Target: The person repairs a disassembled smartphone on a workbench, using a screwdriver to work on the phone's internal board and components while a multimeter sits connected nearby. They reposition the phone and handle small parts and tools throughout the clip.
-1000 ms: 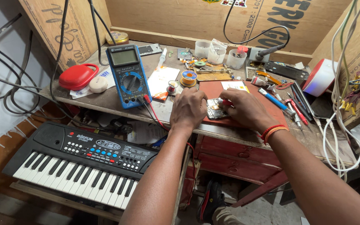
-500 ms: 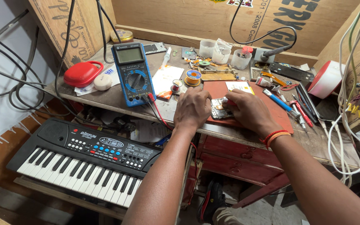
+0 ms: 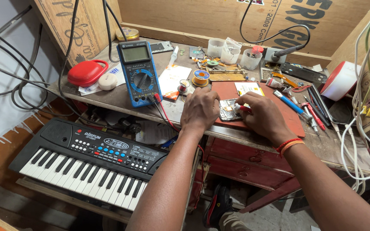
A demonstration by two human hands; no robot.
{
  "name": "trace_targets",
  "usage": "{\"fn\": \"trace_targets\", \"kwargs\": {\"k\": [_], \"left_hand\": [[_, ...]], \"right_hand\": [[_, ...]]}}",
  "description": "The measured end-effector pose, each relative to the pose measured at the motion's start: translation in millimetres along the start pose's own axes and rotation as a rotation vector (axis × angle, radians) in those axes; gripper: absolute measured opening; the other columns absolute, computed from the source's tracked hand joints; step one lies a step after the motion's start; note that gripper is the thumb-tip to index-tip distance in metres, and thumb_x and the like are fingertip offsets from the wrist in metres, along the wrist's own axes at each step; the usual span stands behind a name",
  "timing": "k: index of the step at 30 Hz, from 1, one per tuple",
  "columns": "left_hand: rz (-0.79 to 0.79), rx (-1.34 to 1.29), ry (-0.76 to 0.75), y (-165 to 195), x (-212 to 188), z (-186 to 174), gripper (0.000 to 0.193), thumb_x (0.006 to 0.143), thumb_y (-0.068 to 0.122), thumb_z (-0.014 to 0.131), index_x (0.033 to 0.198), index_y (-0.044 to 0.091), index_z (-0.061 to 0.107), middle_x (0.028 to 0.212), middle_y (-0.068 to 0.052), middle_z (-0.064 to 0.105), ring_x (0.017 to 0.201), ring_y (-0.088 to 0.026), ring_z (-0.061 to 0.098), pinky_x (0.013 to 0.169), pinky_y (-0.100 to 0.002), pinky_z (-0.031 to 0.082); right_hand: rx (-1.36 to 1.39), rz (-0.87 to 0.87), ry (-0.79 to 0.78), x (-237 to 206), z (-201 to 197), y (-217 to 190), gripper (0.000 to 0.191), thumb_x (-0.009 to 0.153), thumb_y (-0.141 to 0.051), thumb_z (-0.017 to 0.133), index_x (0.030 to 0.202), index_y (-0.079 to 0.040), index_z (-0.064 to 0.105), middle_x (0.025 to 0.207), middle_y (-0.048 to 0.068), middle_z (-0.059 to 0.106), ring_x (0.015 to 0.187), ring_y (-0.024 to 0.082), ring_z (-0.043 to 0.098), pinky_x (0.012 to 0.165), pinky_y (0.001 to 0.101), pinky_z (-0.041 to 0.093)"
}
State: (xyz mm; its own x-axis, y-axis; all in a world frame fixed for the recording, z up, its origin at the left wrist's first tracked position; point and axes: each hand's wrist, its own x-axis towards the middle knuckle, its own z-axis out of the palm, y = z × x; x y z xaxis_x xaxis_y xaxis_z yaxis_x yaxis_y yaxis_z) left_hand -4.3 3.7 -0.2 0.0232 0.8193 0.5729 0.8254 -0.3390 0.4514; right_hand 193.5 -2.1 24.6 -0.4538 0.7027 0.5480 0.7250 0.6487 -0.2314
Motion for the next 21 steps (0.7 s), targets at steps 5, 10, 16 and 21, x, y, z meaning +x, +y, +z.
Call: {"fn": "trace_targets", "kwargs": {"k": [5,10,16,21], "left_hand": [[0.022,0.001,0.029,-1.1,0.6,2.2,0.020,0.089,0.010,0.059,0.076,0.012,0.074,0.091,-0.005,0.072,0.094,-0.022,0.068,0.090,-0.042,0.050],[0.018,0.002,0.027,-0.7,0.1,1.3,0.020,0.090,0.010,0.059,0.076,0.012,0.074,0.090,-0.005,0.072,0.094,-0.022,0.067,0.090,-0.042,0.050],[0.013,0.004,0.018,0.9,-0.6,-1.6,0.021,0.090,0.011,0.059,0.076,0.013,0.074,0.089,-0.004,0.071,0.093,-0.022,0.067,0.089,-0.043,0.050],[0.002,0.021,0.004,1.2,0.3,-1.2,0.022,0.091,0.010,0.058,0.075,0.013,0.073,0.088,-0.004,0.071,0.092,-0.020,0.067,0.090,-0.042,0.050]], "right_hand": [[-0.044,0.043,-0.034,-1.7,-0.7,-5.8,0.018,0.084,-0.008,0.071,0.101,-0.011,0.075,0.102,0.006,0.074,0.081,0.034,0.069,0.071,0.0462,0.054],[-0.072,0.002,-0.011,-1.3,0.1,-6.8,0.016,0.085,-0.011,0.071,0.100,-0.013,0.076,0.101,0.006,0.073,0.083,0.034,0.069,0.071,0.0464,0.054],[-0.076,-0.003,-0.017,-2.0,1.5,-5.5,0.019,0.086,-0.010,0.069,0.103,-0.015,0.077,0.103,0.004,0.074,0.082,0.034,0.070,0.071,0.0462,0.054],[-0.017,-0.009,0.029,-3.2,1.3,-3.5,0.021,0.084,-0.006,0.069,0.103,-0.013,0.075,0.103,0.007,0.073,0.086,0.034,0.070,0.074,0.0451,0.055]]}}
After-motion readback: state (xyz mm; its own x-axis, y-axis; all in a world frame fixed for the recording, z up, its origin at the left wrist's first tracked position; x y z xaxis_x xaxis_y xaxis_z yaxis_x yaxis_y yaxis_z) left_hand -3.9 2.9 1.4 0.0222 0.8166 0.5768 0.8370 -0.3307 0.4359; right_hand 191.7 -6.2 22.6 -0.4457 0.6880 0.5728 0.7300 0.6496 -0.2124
